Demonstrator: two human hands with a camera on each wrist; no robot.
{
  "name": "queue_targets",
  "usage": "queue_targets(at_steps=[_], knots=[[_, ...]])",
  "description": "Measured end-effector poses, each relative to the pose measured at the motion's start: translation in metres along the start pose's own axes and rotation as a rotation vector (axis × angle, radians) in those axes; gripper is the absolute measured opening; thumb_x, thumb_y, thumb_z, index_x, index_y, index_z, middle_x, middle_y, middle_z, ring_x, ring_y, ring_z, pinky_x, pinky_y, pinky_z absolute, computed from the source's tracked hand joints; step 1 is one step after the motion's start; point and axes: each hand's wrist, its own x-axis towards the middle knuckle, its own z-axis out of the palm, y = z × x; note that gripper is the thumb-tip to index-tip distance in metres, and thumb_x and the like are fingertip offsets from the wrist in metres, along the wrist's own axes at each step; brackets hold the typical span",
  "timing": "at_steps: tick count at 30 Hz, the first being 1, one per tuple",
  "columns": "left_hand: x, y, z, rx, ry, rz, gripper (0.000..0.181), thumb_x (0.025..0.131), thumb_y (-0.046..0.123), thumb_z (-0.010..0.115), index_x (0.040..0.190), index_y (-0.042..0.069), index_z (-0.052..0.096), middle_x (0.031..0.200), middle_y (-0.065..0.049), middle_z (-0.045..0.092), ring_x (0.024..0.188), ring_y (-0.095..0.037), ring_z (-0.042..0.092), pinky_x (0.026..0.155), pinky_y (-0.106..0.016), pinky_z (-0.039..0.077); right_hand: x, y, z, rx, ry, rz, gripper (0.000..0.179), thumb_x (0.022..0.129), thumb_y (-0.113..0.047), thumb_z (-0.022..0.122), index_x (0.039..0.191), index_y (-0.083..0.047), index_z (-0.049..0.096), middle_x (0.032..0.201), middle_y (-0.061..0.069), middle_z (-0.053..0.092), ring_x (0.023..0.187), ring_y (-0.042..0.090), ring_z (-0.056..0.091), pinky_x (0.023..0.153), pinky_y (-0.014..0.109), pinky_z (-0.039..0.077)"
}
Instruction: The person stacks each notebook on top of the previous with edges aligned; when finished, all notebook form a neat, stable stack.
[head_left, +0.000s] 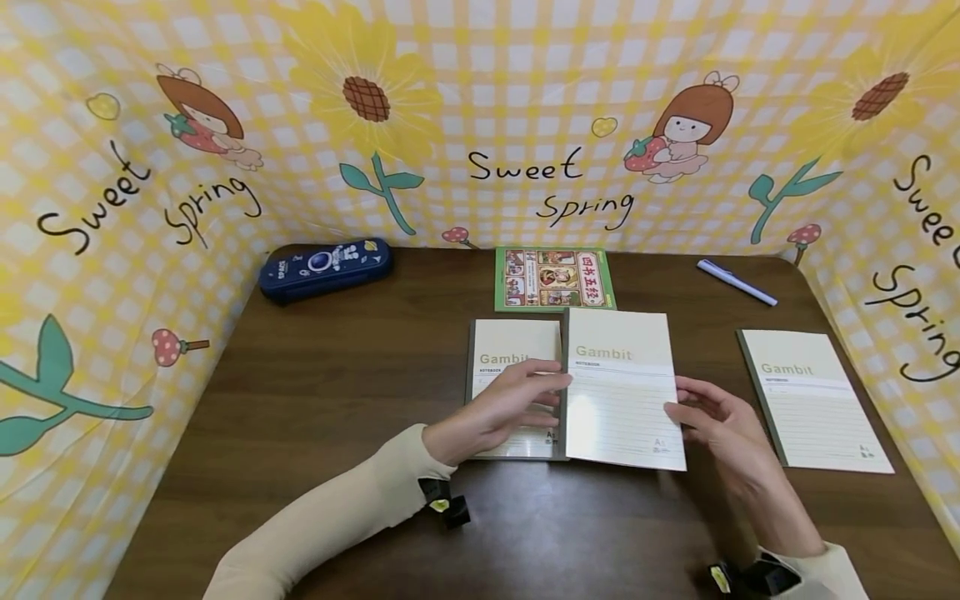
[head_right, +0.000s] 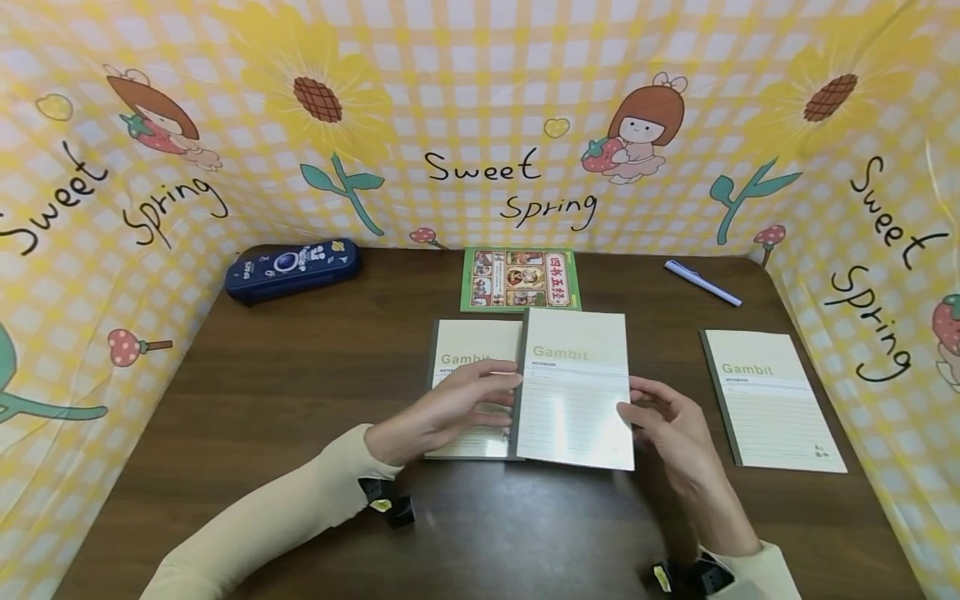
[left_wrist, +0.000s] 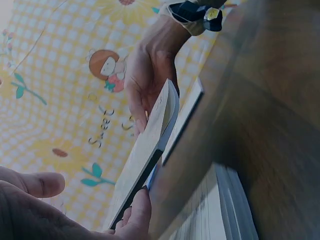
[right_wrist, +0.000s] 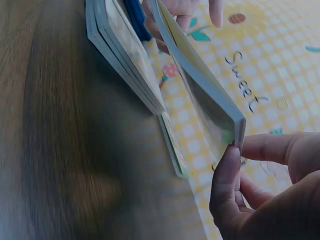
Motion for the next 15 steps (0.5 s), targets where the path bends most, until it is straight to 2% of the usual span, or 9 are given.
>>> queue_targets(at_steps=[4,10,15], knots=[[-0.008,-0.002,-0.019,0.013,0.038,0.019,0.057,0.103,0.027,0.065,0.153,0.004,0.047,0.140,-0.017,0.055,0.106,-0.021,0.059,0.094,-0.040,0.062,0.008,-0.004,0.022,-0.062,-0.030,-0.019,0.056,0.099,-0.019,0.073,0.146,0.002,0.052,0.107,-0.012,0.061,0.092,0.004,0.063,0.074,0.026,0.059],[-0.018,-0.008,-0.048,0.021,0.088,0.002,0.059,0.104,0.030,0.064,0.154,0.006,0.046,0.143,-0.016,0.055,0.113,-0.024,0.060,0.095,-0.040,0.061,0.020,-0.008,0.051,-0.067,-0.090,-0.036,0.054,0.098,-0.014,0.073,0.144,0.004,0.053,0.112,0.001,0.060,0.086,0.006,0.066,0.072,0.027,0.061],[-0.026,-0.014,-0.064,0.056,0.123,0.000,0.058,0.106,0.032,0.062,0.154,0.005,0.047,0.144,-0.019,0.054,0.119,-0.029,0.060,0.095,-0.041,0.061,0.028,-0.009,0.069,-0.050,-0.122,-0.043,0.052,0.096,-0.011,0.075,0.142,0.005,0.056,0.112,0.007,0.063,0.082,0.006,0.066,0.071,0.027,0.062]])
